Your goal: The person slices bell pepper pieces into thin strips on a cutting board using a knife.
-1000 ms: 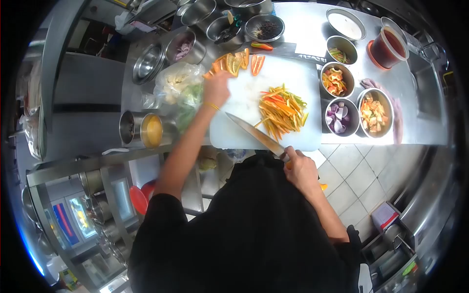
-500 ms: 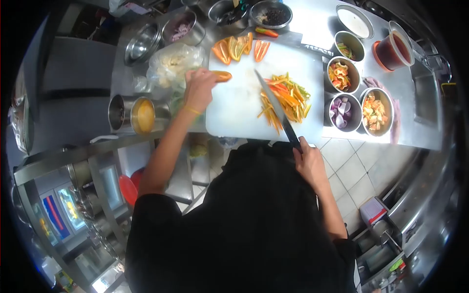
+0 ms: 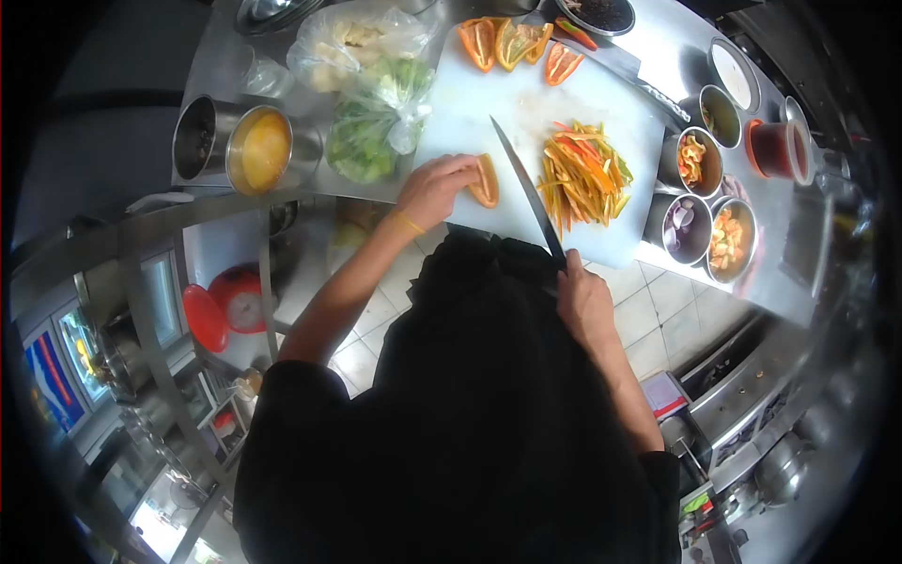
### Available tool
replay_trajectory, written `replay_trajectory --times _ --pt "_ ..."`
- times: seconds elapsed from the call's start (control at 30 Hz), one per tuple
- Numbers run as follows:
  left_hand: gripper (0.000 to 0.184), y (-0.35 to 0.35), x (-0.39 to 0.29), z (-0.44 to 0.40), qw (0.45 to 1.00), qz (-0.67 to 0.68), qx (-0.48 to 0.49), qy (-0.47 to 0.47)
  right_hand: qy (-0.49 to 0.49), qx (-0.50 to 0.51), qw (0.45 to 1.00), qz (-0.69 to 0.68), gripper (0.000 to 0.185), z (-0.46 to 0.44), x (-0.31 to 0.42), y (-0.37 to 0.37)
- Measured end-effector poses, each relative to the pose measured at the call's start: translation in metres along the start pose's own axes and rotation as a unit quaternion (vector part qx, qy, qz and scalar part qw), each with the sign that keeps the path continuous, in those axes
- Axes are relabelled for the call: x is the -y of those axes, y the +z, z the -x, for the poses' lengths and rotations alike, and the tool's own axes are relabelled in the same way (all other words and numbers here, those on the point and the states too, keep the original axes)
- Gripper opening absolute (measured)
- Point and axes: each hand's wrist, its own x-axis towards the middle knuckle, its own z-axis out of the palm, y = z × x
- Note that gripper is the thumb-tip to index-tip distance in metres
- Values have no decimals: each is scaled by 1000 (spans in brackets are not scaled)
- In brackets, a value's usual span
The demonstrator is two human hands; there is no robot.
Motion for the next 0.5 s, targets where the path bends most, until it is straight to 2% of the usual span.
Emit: replay_trajectory --times 0.1,0.17,0.33,0.4,0.5 --pt "19 -3 -12 -16 998 53 28 -4 18 33 998 51 26 -6 14 0" --pt "15 -8 -15 -26 993 29 113 1 28 50 995 78 34 -6 18 1" --pt "18 -3 -3 -34 988 7 144 54 32 52 993 100 33 3 24 -4" --pt "22 -5 -1 -35 988 34 121 87 32 52 993 106 35 6 25 -5" --pt "26 -5 3 -36 985 32 143 89 17 54 990 126 35 6 23 -4"
